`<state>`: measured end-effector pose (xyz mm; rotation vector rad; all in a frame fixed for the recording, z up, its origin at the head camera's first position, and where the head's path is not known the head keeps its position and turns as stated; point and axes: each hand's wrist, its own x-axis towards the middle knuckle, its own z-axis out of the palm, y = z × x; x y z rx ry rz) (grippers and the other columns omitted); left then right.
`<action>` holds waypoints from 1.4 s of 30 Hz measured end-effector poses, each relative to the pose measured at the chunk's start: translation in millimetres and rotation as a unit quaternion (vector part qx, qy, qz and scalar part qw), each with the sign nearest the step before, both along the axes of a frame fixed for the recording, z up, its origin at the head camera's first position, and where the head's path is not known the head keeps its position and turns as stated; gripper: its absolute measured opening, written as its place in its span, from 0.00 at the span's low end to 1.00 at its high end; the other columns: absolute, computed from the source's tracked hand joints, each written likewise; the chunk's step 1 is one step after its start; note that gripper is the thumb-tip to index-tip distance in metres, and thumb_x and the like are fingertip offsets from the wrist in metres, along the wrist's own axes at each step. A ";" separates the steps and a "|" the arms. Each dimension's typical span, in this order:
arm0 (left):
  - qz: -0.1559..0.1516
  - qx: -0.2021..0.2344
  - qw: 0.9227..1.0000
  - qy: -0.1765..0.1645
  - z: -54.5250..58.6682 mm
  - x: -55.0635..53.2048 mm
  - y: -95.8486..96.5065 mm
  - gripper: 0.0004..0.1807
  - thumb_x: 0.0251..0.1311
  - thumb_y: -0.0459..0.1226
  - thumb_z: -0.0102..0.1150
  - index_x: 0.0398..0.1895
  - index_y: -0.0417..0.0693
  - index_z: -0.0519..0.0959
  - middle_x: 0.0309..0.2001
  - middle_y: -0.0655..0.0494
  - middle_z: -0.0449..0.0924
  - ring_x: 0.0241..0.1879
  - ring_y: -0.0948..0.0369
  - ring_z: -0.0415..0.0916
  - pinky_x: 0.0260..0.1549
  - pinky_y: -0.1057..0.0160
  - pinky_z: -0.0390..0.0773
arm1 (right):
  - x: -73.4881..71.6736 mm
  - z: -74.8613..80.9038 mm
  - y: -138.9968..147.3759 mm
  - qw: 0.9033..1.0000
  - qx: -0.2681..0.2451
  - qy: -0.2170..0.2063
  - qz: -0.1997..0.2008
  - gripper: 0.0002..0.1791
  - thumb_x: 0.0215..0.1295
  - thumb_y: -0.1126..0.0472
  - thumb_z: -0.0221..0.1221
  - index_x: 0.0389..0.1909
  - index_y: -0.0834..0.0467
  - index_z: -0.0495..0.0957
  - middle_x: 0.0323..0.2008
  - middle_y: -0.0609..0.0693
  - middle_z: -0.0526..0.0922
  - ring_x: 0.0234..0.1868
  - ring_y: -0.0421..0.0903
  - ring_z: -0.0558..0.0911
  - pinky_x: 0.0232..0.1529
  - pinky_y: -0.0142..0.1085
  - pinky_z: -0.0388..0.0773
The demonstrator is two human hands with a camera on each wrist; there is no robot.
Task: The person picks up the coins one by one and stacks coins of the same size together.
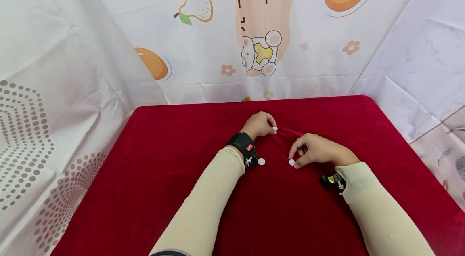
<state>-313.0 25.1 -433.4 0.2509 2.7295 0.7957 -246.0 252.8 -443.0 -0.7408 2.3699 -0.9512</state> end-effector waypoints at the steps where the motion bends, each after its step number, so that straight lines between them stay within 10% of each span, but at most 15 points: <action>1: 0.004 0.000 1.000 0.001 0.1 -0.1 0.1 0.06 0.60 0.45 0.75 0.33 0.60 0.85 0.33 0.62 0.82 0.37 0.59 0.76 0.36 0.61 0.76 | -0.1 0.0 0.2 1.000 0.000 0.000 -0.001 0.12 0.51 0.56 0.80 0.36 0.45 0.90 0.22 0.47 0.79 0.24 0.41 0.74 0.24 0.31 0.71; 18: 0.028 0.071 0.997 -0.017 -6.1 -3.1 -9.9 0.09 0.51 0.47 0.82 0.24 0.57 0.89 0.32 0.62 0.84 0.39 0.60 0.76 0.35 0.64 0.76 | -0.8 -3.3 5.0 1.000 0.003 0.008 -0.005 0.11 0.50 0.54 0.80 0.35 0.42 0.90 0.23 0.47 0.79 0.25 0.41 0.75 0.24 0.31 0.72; 42: -0.013 0.188 0.980 -0.058 -17.1 -1.5 -42.8 0.10 0.52 0.48 0.81 0.29 0.54 0.91 0.37 0.59 0.85 0.40 0.59 0.73 0.34 0.62 0.72 | 1.7 -4.3 1.3 1.000 -0.007 0.021 0.004 0.10 0.52 0.55 0.79 0.36 0.43 0.90 0.23 0.47 0.80 0.26 0.42 0.76 0.25 0.31 0.73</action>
